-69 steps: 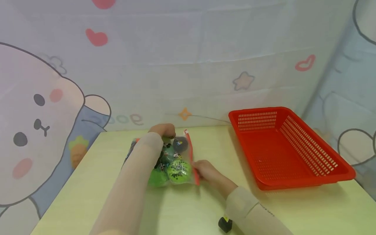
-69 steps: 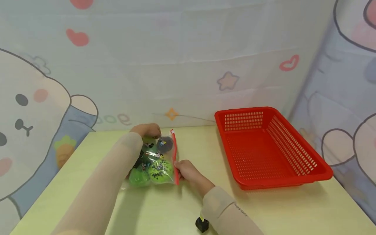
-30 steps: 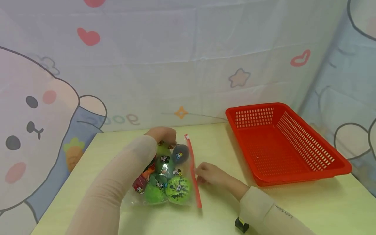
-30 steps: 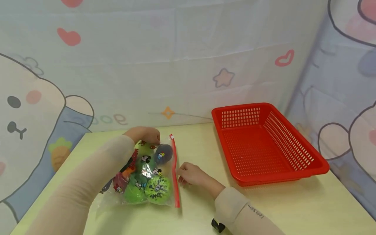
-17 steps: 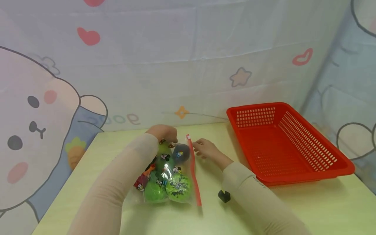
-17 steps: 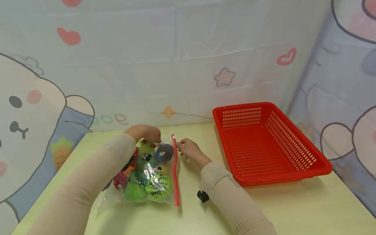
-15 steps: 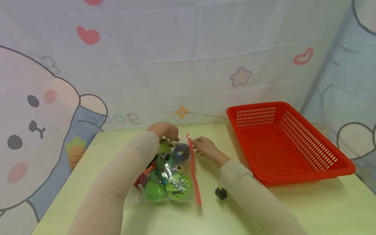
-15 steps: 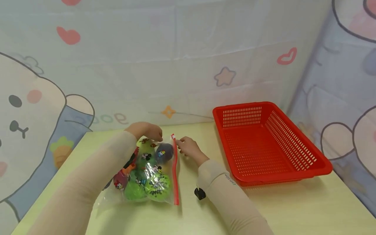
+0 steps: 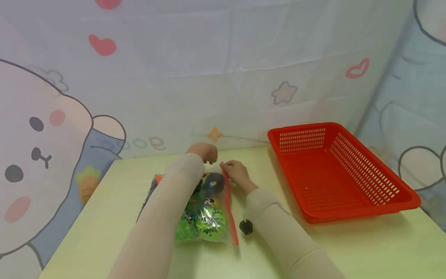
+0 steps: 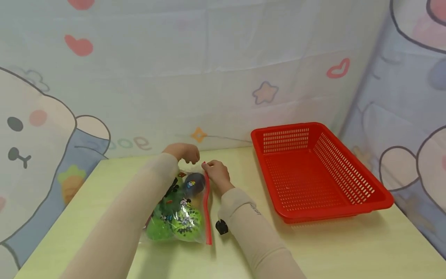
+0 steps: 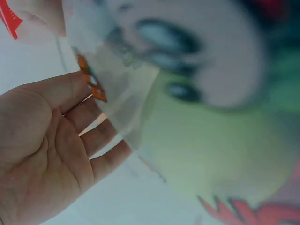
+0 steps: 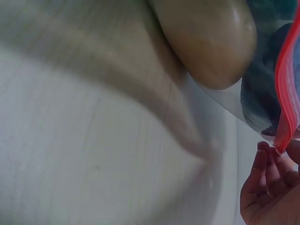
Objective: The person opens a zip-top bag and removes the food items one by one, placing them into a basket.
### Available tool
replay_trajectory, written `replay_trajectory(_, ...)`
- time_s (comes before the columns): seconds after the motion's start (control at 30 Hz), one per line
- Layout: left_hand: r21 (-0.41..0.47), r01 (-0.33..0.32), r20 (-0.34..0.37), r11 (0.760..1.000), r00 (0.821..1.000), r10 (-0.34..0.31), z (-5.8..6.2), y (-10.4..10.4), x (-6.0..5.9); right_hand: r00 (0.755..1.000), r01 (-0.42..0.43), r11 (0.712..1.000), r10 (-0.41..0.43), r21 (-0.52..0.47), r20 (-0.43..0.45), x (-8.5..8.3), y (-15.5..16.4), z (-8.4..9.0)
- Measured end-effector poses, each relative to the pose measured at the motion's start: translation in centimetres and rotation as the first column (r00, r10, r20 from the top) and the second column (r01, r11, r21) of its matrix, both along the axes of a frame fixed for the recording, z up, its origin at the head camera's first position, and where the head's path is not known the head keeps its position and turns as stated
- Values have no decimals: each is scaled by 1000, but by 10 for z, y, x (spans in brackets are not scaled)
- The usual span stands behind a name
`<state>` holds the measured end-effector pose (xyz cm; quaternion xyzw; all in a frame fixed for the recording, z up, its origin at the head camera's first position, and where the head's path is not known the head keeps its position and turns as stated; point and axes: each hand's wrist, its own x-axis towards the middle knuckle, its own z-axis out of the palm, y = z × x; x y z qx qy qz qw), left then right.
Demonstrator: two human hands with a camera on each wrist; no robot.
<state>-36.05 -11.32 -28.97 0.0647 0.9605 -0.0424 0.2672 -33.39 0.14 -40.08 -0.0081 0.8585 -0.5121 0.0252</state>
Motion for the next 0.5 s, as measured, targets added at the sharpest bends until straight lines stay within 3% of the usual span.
replay_trajectory(0.2,43,33,67,999,997,-36,-4,-1,-3,999,11,1000,-11,-1,-48,-4,2,-2)
replay_trajectory(0.33,77,41,107,996,993,-49,-8,-2,-4,1000,4,997,-5,-83,-15,-5,3,-4)
replay_trajectory(0.5,95,110,69,989,991,-116,-14,-6,-4,999,-5,983,11,-186,34,-4,2,-4)
